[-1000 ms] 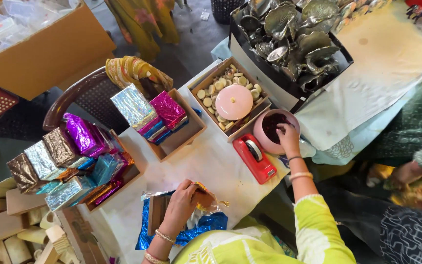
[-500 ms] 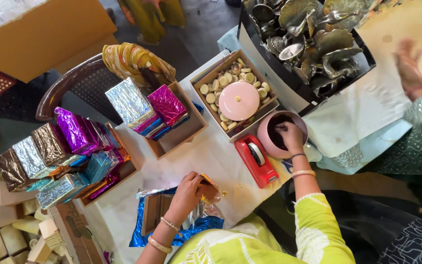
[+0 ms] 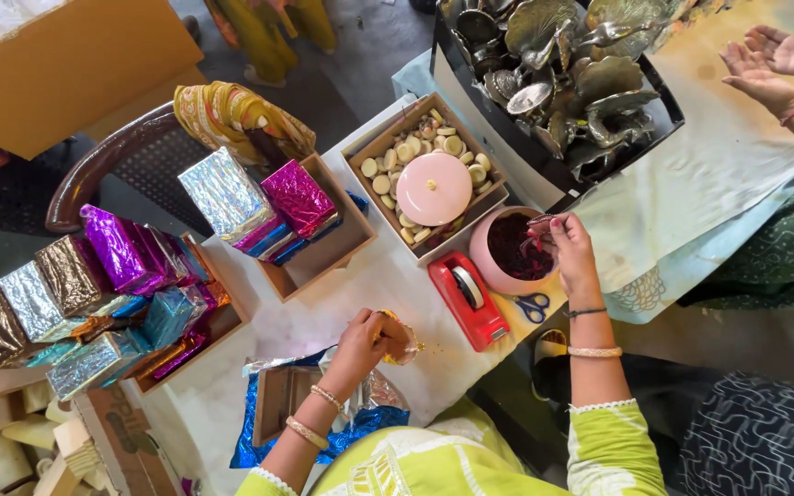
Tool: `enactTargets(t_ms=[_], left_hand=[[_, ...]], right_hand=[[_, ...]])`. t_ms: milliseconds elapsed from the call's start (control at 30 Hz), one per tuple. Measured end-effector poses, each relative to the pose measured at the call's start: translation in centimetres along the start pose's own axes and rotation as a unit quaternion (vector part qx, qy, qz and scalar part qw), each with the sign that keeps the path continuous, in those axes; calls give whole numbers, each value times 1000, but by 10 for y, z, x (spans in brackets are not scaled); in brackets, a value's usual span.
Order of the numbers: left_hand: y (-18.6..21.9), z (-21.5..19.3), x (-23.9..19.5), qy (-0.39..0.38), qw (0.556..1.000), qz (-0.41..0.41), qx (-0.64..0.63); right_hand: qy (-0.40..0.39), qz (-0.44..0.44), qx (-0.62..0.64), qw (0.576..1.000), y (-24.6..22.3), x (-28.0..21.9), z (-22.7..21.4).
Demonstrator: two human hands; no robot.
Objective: Wrapping rectangular items, likely soap bars, in colored foil and decorative plastic.
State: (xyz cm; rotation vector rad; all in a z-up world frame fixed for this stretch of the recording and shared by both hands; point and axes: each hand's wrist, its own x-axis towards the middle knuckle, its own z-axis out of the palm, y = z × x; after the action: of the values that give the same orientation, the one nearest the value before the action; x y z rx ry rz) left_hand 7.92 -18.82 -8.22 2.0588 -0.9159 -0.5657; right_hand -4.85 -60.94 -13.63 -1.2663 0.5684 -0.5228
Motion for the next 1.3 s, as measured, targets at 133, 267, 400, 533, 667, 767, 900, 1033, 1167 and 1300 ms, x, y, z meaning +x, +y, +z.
enactTargets(t_ms=[133,267,400,533,667,767,900,1033,1167,1300], left_hand=[[-7,11,2,-4,1000,-13,1],[-16,22,2,-2,1000,-24,12],[-17,27,4,-4,999,-35,20],[-7,22,3,0,999,-27,20],[-10,23,-2,16,999,-32,1],[-7,19,-5,15,999,-39,-9],[-5,15,-8,23,999,-26,5],[-1,8,-15,22,1000,1,-9],[-7,8,-33,33,998,56,25],[-8,5,-39,18,997,48,52]], right_hand=[[-12,8,23,1000,-38,-24,29],[-68,38,88,993,-60,-61,84],[-163,96,163,968,-35,-98,138],[-219,104,99,965,0,-132,181],[-255,34,-104,961,9,-149,202],[-266,-43,-219,938,-14,-153,207],[-185,-128,-270,936,-22,-132,187],[9,-139,-380,914,8,-63,109],[36,-191,-552,811,78,1,16],[25,-115,-649,751,91,20,-7]])
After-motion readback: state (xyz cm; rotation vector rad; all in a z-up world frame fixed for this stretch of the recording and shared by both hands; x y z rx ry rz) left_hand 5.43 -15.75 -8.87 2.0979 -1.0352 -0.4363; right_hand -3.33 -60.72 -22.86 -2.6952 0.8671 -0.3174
